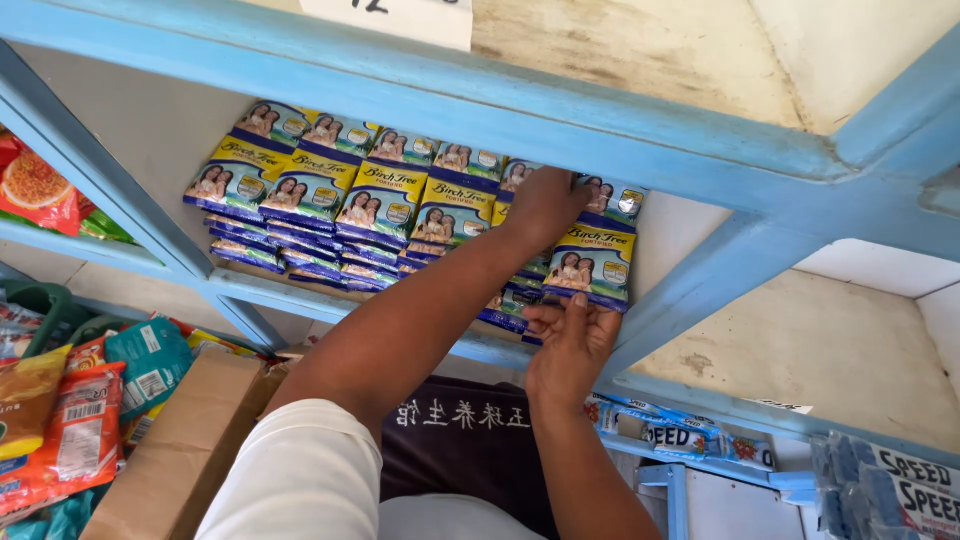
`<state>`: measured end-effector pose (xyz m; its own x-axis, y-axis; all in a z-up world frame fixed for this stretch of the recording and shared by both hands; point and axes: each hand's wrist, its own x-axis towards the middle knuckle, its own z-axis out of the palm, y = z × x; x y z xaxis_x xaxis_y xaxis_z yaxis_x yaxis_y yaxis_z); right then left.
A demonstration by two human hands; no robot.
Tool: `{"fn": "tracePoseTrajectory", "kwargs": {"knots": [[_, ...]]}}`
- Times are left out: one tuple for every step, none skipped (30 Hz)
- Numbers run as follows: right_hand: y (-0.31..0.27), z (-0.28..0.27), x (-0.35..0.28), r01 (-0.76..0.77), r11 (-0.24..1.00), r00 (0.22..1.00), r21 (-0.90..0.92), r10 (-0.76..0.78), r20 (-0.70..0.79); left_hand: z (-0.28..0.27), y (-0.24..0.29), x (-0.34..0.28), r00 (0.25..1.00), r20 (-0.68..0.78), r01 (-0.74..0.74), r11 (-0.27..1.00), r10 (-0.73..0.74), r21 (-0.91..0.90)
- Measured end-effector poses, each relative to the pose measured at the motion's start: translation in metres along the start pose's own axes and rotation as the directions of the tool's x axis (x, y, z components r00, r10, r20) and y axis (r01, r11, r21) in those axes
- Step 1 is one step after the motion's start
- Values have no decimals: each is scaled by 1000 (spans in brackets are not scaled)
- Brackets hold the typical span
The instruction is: Stocking milk powder sachets onto a shelf from a cardboard box.
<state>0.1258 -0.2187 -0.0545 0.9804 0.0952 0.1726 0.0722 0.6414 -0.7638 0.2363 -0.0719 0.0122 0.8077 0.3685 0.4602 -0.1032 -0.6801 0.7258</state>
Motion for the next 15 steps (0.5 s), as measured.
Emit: {"fn": "tracePoseTrajectory", "kwargs": {"knots": [[1,1,3,-8,1000,1000,-5,8,-1,2,-3,-1,1000,2,9,1000,-9,-2],[3,2,6,9,1000,1000,-13,-9,4,3,-6,-2,995,-66,-76,997,76,2],[5,4,8,26,999,1000,-21,-26,9,4,-9,-4,978,-132,-161,987,161,12],[6,3,8,16,1000,1000,-24,-16,9,2,-9,-5,980,-131,-150,989,151,13],[7,2,9,22,1000,1000,-21,-22,9,-1,-8,-7,982,-113,-142,986,151,84],[7,2,10,32,999,999,-14,-32,10,-4,-7,-6,983,-95,-139,978,155,156],[7,3,9,26,1000,1000,-15,-25,10,-10,-2,-10,984,-95,-134,978,150,158],[7,5,9,26,1000,1000,-13,-26,5,-16,4,-13,974,-108,-177,966,199,187],[6,6,9,27,1000,1000,-11,-27,-1,-22,9,-16,961,-120,-219,952,249,215],[6,7,8,24,1000,1000,-13,-24,-2,-23,11,-16,962,-119,-216,952,245,215],[5,8,7,31,999,1000,-20,-31,-4,-24,12,-16,974,-113,-171,964,196,202],[4,9,7,41,999,999,-26,-41,-7,-24,15,-15,983,-106,-128,974,150,190],[3,9,6,39,999,999,-27,-40,-9,-26,12,-15,983,-104,-127,974,148,189],[3,9,6,45,998,999,-35,-45,-5,-27,9,-15,987,-84,-119,976,136,180],[2,10,6,51,998,999,-43,-51,-1,-29,7,-15,990,-64,-112,979,124,172]]}}
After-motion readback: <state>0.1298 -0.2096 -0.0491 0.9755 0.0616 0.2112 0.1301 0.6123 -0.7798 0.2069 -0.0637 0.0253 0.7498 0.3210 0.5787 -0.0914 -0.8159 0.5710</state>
